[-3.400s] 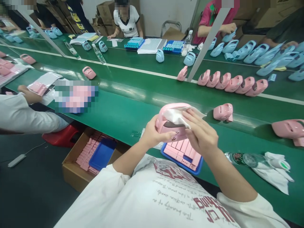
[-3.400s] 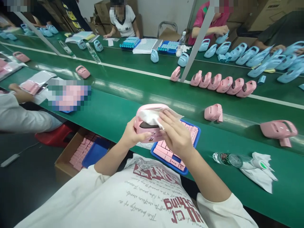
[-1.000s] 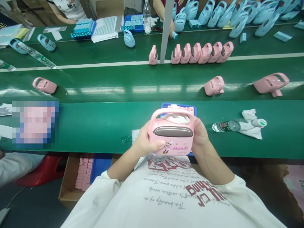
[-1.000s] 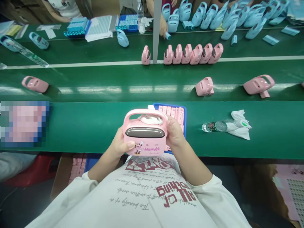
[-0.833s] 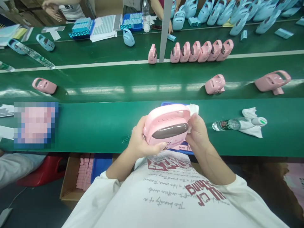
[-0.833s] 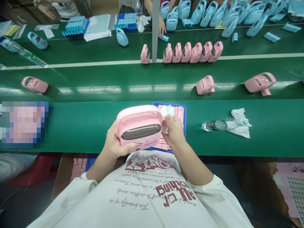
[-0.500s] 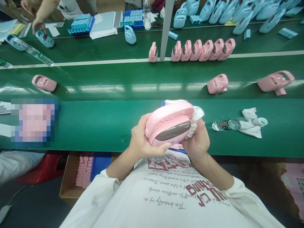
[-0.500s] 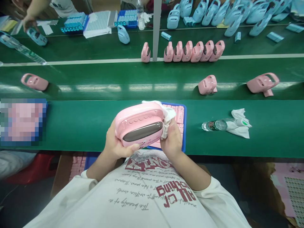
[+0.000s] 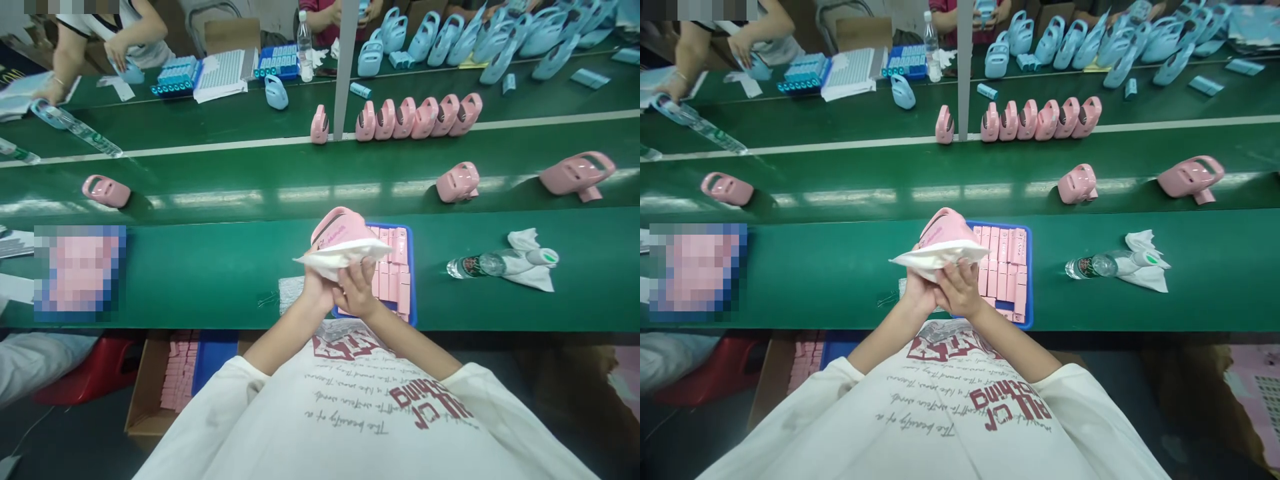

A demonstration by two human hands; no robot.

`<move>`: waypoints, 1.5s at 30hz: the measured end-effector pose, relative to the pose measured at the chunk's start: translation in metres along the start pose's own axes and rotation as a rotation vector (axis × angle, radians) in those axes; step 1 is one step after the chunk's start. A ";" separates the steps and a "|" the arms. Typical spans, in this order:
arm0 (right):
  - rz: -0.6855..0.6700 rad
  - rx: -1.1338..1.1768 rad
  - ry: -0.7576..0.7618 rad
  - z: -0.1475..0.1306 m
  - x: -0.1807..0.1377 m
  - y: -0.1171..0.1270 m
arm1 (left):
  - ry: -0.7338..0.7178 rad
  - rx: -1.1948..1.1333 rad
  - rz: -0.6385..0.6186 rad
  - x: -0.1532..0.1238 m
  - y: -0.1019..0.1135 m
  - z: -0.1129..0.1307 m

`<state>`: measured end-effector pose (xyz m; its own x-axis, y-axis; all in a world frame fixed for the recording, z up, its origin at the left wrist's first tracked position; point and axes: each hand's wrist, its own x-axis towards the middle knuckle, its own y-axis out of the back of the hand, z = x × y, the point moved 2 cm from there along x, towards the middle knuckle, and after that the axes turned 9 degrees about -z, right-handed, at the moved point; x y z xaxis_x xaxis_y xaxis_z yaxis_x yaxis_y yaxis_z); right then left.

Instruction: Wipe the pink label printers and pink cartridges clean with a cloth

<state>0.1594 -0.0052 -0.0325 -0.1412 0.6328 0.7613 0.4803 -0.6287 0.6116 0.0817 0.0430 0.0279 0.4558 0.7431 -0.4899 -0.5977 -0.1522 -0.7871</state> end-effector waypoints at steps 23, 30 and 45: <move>-0.653 0.109 -1.531 0.160 -0.060 0.004 | -0.460 1.245 0.312 0.057 0.186 0.004; -0.638 0.375 -1.291 0.143 -0.043 0.023 | -0.428 1.403 0.221 0.049 0.190 0.022; -0.610 1.576 -1.014 0.031 -0.004 0.047 | -0.397 1.010 -0.566 -0.002 0.014 0.014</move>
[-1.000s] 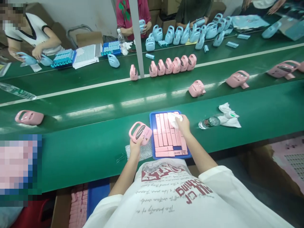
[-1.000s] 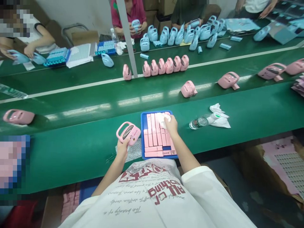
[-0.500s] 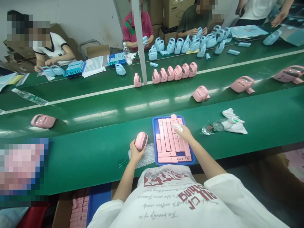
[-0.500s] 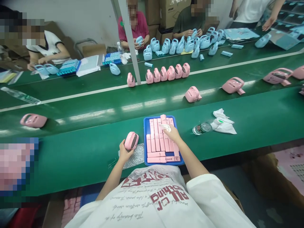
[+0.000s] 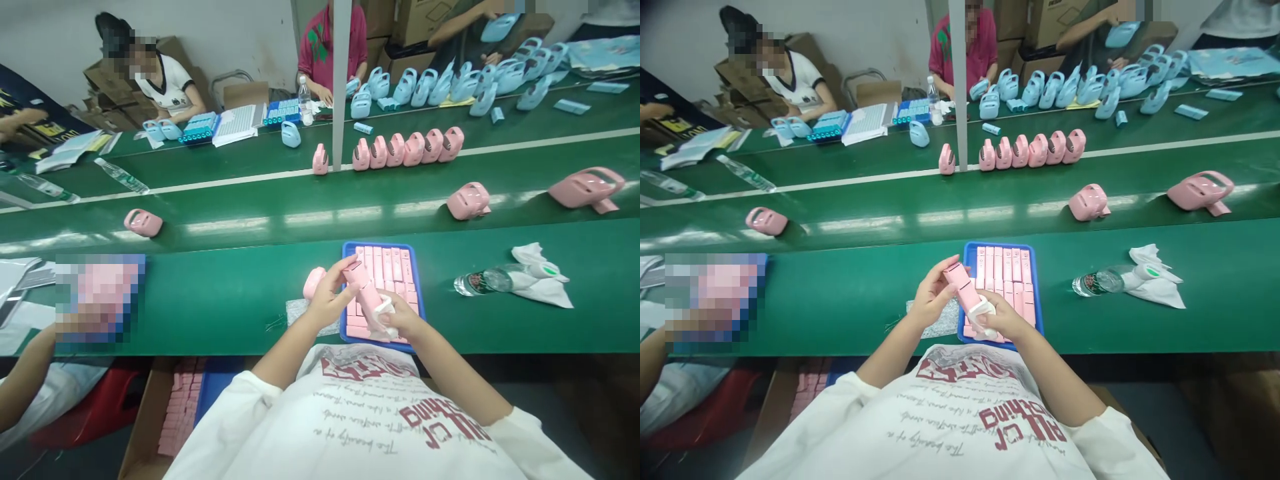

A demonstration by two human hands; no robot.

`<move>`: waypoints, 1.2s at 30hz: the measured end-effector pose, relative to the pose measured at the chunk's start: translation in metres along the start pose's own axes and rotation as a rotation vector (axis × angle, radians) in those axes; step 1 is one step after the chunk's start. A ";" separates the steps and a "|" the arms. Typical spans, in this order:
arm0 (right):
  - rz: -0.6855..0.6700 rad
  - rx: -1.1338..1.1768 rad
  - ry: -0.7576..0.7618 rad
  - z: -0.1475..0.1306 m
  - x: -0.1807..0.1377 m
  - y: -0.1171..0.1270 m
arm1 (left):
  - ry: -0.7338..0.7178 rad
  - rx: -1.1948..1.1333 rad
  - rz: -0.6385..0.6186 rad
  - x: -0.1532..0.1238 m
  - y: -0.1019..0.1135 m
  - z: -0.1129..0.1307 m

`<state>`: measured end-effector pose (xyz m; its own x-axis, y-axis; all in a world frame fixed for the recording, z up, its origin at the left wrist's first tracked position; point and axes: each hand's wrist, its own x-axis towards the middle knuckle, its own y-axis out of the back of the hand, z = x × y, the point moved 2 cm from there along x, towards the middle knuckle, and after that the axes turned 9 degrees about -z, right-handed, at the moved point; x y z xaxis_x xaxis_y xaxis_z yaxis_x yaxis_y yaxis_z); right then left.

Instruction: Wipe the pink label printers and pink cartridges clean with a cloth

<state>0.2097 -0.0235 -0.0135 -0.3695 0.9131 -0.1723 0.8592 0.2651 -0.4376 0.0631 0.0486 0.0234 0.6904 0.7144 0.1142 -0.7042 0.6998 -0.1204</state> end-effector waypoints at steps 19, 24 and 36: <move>0.654 0.072 0.007 -0.023 -0.031 0.065 | 0.365 -0.953 0.146 -0.001 0.004 0.014; 1.350 -0.336 0.415 -0.081 -0.091 0.139 | 0.388 -0.980 0.089 -0.005 0.002 0.015; 1.559 -1.314 0.079 -0.068 -0.123 0.247 | 0.321 -1.105 -0.027 -0.007 -0.001 0.009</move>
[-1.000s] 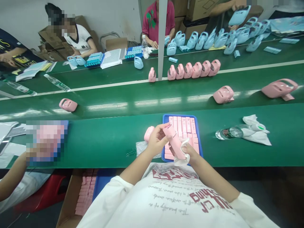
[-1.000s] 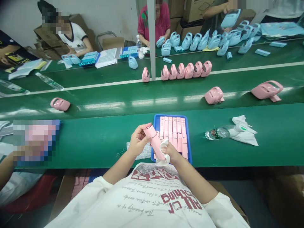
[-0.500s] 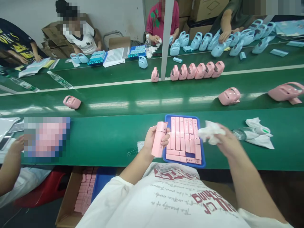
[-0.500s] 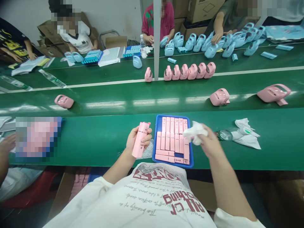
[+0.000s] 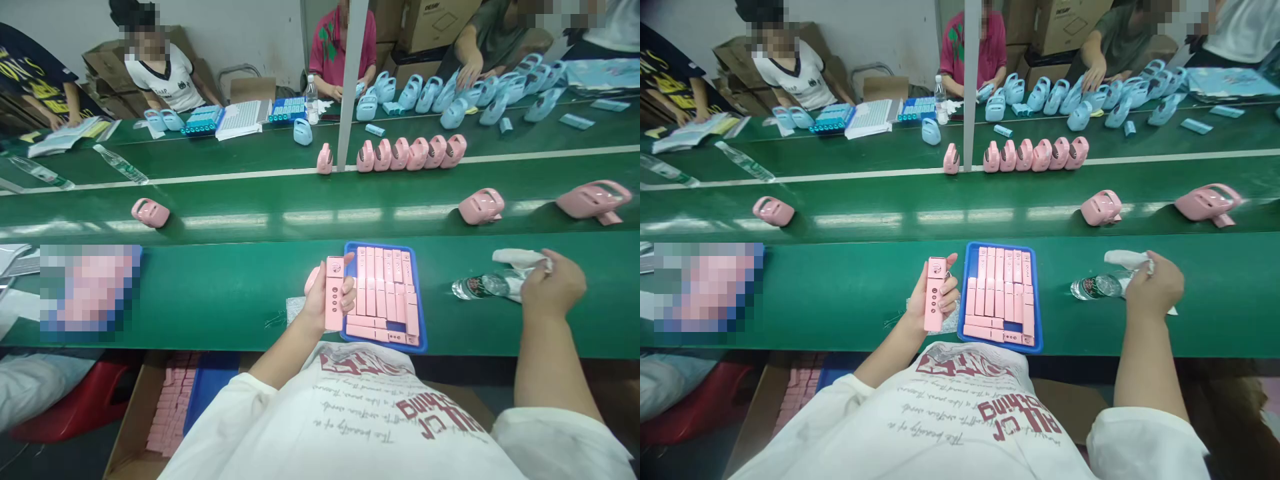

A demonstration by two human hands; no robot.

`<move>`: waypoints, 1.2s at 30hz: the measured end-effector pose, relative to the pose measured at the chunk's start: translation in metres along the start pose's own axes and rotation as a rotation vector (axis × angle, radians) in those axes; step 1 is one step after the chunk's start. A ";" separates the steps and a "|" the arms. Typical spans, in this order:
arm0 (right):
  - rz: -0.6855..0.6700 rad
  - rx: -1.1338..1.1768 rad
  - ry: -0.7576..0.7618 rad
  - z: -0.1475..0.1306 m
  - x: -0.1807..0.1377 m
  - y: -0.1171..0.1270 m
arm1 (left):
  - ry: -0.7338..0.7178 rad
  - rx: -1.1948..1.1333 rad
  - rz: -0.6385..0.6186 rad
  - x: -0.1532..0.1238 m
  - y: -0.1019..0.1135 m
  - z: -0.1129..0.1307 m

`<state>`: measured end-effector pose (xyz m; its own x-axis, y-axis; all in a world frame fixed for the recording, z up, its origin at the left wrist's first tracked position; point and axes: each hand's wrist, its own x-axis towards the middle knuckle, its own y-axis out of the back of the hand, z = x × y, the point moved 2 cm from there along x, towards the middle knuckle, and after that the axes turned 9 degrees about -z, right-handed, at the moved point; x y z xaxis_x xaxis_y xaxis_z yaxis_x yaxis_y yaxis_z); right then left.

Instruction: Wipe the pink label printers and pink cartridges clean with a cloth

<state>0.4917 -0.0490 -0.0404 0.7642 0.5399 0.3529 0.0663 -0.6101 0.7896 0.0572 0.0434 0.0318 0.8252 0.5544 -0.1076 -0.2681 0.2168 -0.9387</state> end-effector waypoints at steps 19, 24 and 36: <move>0.312 0.361 -0.212 0.008 -0.030 -0.018 | -0.093 0.027 0.151 -0.013 0.050 0.002; 0.519 0.637 -0.434 0.015 -0.028 -0.005 | -0.061 0.056 0.317 -0.019 0.064 -0.001; 0.584 1.469 -0.674 0.040 -0.022 -0.019 | -0.026 0.083 0.467 -0.021 0.057 -0.005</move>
<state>0.4992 -0.0723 -0.0835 0.9875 -0.0154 -0.1568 -0.1045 -0.8088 -0.5787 0.0269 0.0395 -0.0213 0.5947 0.6278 -0.5023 -0.6468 0.0025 -0.7627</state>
